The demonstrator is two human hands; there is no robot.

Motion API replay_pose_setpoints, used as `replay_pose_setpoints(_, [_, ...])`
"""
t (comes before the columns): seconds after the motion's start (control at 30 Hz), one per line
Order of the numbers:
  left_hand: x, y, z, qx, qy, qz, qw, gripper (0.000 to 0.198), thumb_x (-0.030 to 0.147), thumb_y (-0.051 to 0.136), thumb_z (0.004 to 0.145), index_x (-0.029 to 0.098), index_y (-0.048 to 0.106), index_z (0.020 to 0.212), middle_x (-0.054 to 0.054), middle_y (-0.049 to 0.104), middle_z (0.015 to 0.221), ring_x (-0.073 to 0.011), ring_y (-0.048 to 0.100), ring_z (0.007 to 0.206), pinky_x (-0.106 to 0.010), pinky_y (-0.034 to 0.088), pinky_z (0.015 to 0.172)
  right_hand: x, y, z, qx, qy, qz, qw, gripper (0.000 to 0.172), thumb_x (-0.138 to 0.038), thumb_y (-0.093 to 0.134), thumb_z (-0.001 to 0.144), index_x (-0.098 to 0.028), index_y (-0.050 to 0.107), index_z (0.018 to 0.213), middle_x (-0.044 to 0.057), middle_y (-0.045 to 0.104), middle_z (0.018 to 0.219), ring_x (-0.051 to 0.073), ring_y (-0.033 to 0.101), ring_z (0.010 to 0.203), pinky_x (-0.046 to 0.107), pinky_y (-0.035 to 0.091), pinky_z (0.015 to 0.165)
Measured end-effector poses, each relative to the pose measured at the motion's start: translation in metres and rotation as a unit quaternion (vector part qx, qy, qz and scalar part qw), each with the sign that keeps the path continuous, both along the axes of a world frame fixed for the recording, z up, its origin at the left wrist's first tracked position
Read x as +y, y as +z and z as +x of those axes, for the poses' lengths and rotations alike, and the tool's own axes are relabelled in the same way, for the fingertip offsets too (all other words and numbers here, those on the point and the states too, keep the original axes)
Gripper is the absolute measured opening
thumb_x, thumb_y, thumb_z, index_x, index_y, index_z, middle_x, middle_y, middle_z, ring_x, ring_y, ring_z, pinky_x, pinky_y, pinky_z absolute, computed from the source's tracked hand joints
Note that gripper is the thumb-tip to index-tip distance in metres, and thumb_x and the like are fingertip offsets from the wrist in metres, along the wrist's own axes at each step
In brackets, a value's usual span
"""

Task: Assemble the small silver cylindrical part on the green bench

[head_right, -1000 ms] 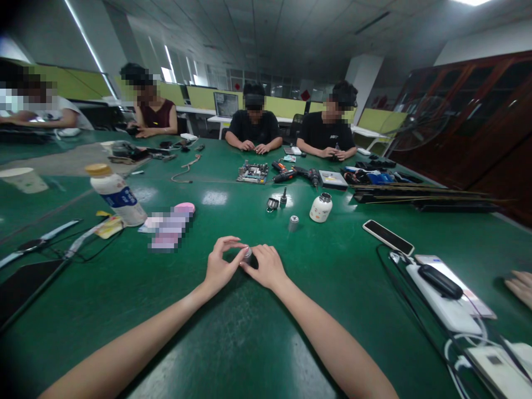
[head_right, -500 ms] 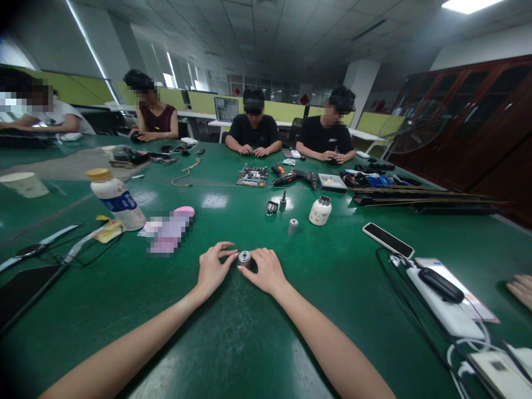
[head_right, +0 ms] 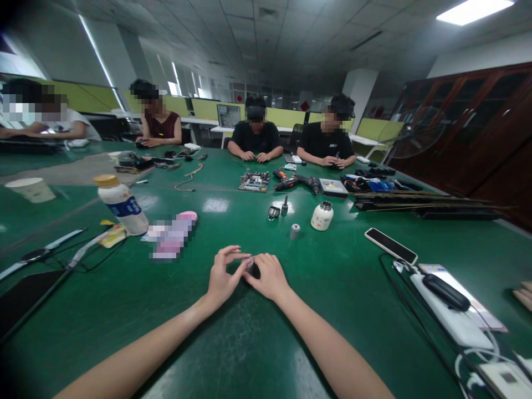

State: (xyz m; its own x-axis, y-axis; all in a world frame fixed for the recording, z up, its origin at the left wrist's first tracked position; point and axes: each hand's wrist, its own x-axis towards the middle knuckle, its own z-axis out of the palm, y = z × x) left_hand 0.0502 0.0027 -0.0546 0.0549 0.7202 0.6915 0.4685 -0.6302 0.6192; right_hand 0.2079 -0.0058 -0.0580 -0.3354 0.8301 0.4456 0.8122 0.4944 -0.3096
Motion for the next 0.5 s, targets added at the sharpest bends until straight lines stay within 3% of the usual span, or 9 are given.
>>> replay_pose_setpoints(0.17, [-0.0007,0.002,-0.0005,-0.024,-0.006,0.01,1.0,0.036,0.026,0.064,0.086,0.023,0.046,0.117,-0.003,0.073,0.093,-0.0222,0.065,0.101,-0.043,0.043,0.093,-0.0006,0.0019,-0.0002,0.003,0.002,0.004,1.0,0.017,-0.035,0.061,0.087,-0.018,0.059,0.091,0.005,0.065,0.086,0.022,0.058,0.082,0.033,0.039,0.072])
replay_pose_setpoints(0.37, [0.0,0.0058,-0.0019,0.022,0.006,-0.03,0.999,0.031,0.028,0.065,0.085,0.023,0.051,0.111,-0.006,0.073,0.099,-0.0244,0.062,0.108,-0.045,0.042,0.096,-0.0019,0.0035,-0.0013,0.011,0.004,-0.02,1.0,0.018,-0.033,0.061,0.086,-0.017,0.061,0.096,0.007,0.067,0.091,0.023,0.059,0.086,0.035,0.042,0.076])
replay_pose_setpoints(0.5, [-0.0022,0.0039,-0.0037,0.012,-0.02,-0.048,0.999,0.056,0.033,0.071,0.08,0.022,0.042,0.127,-0.008,0.07,0.11,-0.0239,0.061,0.112,-0.045,0.042,0.1,-0.0026,0.0065,0.0033,0.064,0.029,-0.066,0.995,0.032,-0.028,0.065,0.08,-0.018,0.059,0.11,0.009,0.067,0.104,0.025,0.06,0.096,0.039,0.044,0.085])
